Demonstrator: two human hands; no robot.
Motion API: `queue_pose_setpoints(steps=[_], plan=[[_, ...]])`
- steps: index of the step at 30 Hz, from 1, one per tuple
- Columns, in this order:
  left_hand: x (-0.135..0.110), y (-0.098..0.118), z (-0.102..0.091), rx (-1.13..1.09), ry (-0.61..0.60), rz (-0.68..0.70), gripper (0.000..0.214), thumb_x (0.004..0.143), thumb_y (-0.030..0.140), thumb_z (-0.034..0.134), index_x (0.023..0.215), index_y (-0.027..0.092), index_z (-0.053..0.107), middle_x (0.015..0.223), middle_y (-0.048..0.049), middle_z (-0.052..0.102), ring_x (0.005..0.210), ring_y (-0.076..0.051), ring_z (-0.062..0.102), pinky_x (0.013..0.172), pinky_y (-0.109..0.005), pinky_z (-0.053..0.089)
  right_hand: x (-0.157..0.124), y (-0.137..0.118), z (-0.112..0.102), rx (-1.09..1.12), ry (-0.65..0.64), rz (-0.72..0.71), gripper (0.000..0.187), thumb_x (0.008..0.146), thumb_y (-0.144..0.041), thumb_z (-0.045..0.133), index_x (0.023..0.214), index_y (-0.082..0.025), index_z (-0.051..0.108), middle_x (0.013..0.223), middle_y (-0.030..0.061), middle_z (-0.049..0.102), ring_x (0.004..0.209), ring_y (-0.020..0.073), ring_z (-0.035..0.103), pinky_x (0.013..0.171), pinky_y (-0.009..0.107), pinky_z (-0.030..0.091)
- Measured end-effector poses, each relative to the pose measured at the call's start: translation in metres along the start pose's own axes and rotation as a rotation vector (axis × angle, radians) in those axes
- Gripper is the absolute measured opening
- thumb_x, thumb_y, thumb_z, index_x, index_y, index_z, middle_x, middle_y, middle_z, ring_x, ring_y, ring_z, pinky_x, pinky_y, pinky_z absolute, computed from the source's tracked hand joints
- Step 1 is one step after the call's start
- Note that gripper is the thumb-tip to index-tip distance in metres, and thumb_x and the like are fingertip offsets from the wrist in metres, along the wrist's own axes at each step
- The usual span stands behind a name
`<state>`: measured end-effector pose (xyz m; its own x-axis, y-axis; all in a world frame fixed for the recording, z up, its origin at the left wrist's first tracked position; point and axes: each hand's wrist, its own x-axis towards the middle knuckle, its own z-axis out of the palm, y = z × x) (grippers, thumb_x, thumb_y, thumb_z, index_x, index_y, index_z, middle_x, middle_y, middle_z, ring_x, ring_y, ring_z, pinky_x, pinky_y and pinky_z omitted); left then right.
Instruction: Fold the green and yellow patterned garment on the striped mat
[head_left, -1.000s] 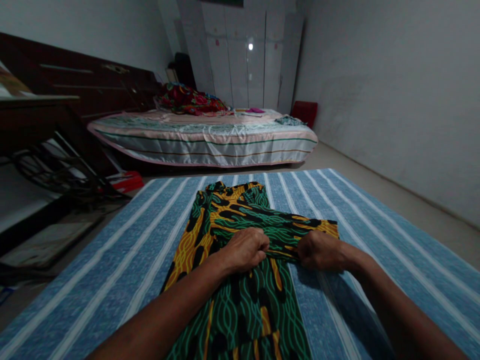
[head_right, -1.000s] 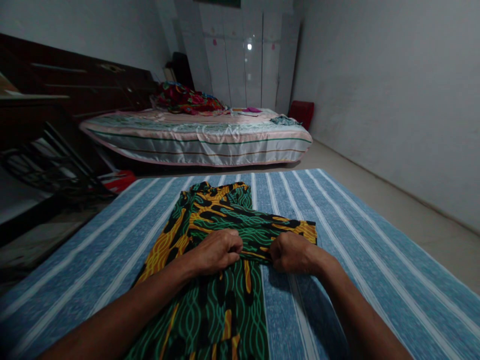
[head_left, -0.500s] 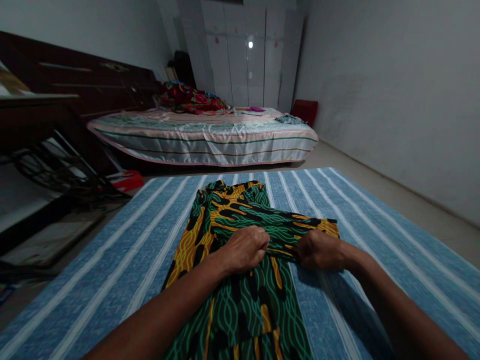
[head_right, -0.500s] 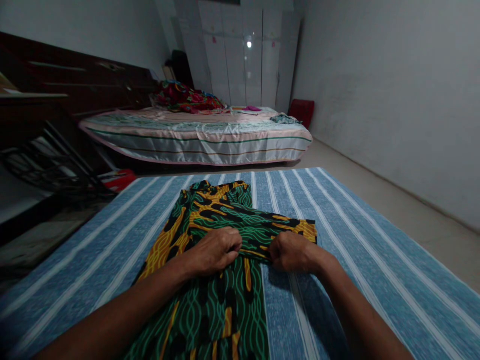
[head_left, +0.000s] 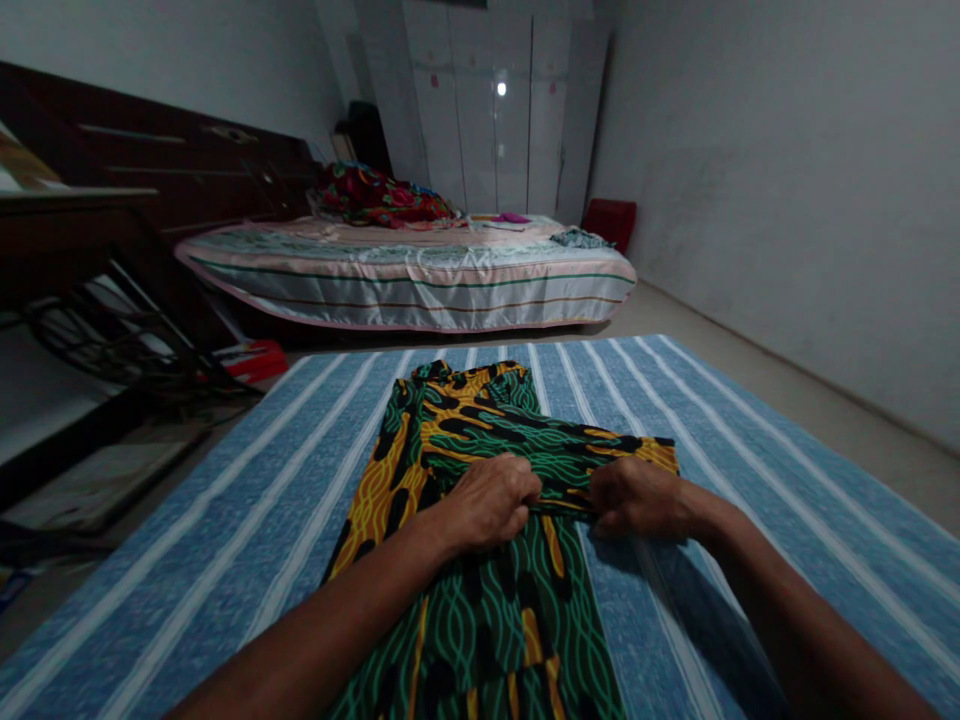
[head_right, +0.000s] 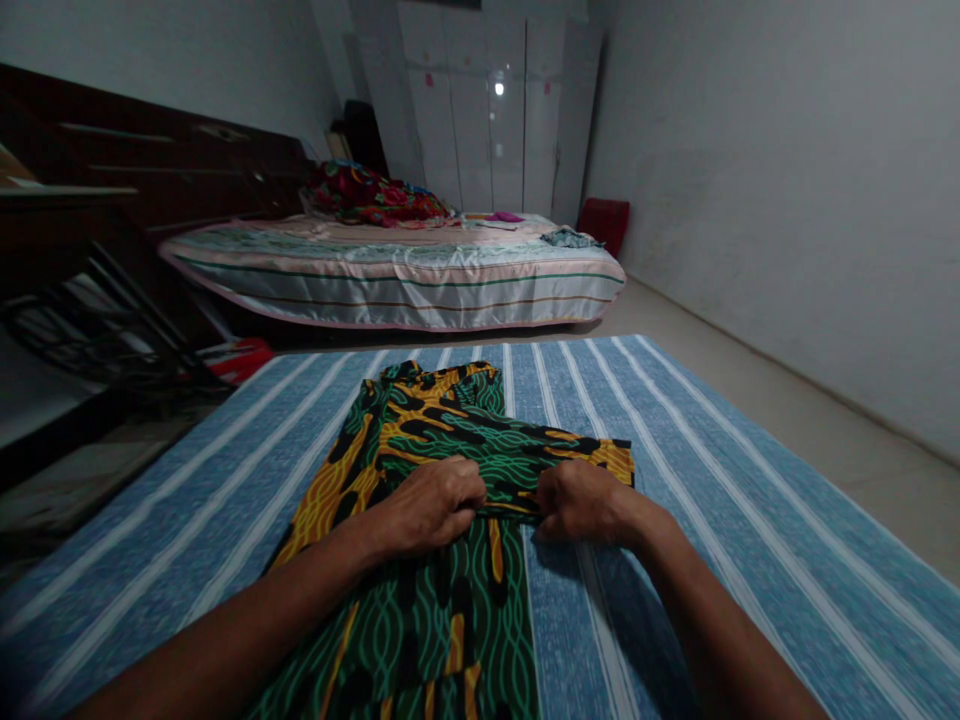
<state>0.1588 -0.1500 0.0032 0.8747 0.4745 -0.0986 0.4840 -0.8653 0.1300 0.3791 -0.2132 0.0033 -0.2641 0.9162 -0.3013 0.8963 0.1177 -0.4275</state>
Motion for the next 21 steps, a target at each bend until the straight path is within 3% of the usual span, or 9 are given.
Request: queue_pose_setpoints(steps=[8, 14, 21], plan=[[-0.001, 0.002, -0.001, -0.038, 0.009, 0.003, 0.01, 0.07, 0.011, 0.049, 0.069, 0.02, 0.046, 0.078, -0.0018, 0.055, 0.079, -0.017, 0.05, 0.069, -0.027, 0.04, -0.001, 0.005, -0.001, -0.05, -0.047, 0.022, 0.01, 0.061, -0.019, 0.062, 0.07, -0.018, 0.067, 0.06, -0.003, 0.057, 0.054, 0.0091, 0.046, 0.048, 0.02, 0.025], [-0.002, 0.001, 0.001, -0.041, 0.028, 0.009, 0.013, 0.071, 0.011, 0.049, 0.079, 0.021, 0.052, 0.081, -0.0018, 0.058, 0.082, -0.018, 0.052, 0.071, -0.028, 0.041, -0.002, 0.01, -0.004, -0.11, -0.072, 0.044, 0.01, 0.061, -0.019, 0.063, 0.069, -0.018, 0.069, 0.061, -0.0015, 0.059, 0.053, 0.0092, 0.046, 0.047, 0.02, 0.026], [-0.003, 0.001, 0.0, 0.052, 0.004, 0.024, 0.008, 0.075, 0.015, 0.048, 0.073, 0.02, 0.054, 0.084, -0.0042, 0.057, 0.082, -0.019, 0.052, 0.069, -0.029, 0.041, -0.005, 0.012, -0.004, 0.001, -0.112, 0.073, 0.012, 0.06, -0.01, 0.057, 0.064, -0.017, 0.067, 0.053, -0.0039, 0.054, 0.046, 0.0061, 0.044, 0.041, 0.016, 0.025]])
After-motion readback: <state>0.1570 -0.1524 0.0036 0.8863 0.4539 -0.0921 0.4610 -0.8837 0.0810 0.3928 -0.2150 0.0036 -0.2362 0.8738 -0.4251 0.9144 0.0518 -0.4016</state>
